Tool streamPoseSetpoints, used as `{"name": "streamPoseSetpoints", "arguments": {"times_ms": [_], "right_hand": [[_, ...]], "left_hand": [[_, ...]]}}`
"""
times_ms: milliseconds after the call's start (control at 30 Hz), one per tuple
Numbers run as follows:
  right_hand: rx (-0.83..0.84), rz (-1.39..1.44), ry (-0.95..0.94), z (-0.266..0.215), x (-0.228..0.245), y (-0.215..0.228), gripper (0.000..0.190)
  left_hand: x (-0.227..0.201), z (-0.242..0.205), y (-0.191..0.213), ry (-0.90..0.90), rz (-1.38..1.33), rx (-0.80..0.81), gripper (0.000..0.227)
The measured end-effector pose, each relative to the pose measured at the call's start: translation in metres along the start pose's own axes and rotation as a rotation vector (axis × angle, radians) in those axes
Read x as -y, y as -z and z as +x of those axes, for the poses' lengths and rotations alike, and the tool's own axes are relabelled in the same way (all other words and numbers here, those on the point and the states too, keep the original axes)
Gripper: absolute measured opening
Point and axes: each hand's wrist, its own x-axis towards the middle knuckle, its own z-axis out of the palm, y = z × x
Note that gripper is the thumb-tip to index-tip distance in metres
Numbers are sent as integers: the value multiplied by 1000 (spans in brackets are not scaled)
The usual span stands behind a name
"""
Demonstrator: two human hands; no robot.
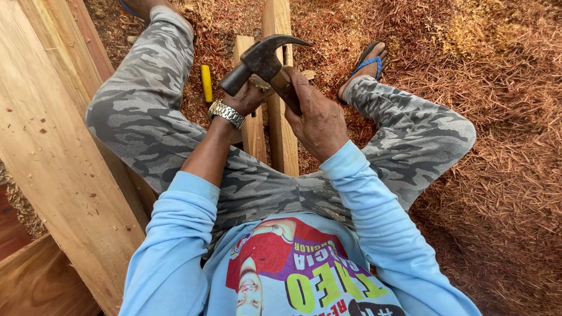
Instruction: The person chisels a mortise into a wooden beam using a hammer and a chisel.
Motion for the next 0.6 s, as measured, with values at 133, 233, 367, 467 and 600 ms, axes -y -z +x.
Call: {"name": "streamPoseSetpoints", "arguments": {"times_ms": [133,233,367,467,600], "right_hand": [[129,-153,-95,8,-9,-12,62],[118,-134,-65,5,2,-2,65],[-32,-4,-1,-2,-3,-12,58],[55,-78,-40,10,-1,-11,62],[40,-91,-8,4,2,0,65]], "left_hand": [[-8,3,17,-256,195,-105,30],[2,7,11,-143,-145,-74,30],[9,1,6,-2,38,-90,42],[25,12,1,-112,299,-105,28],[-3,4,9,-123,185,17,21]]}}
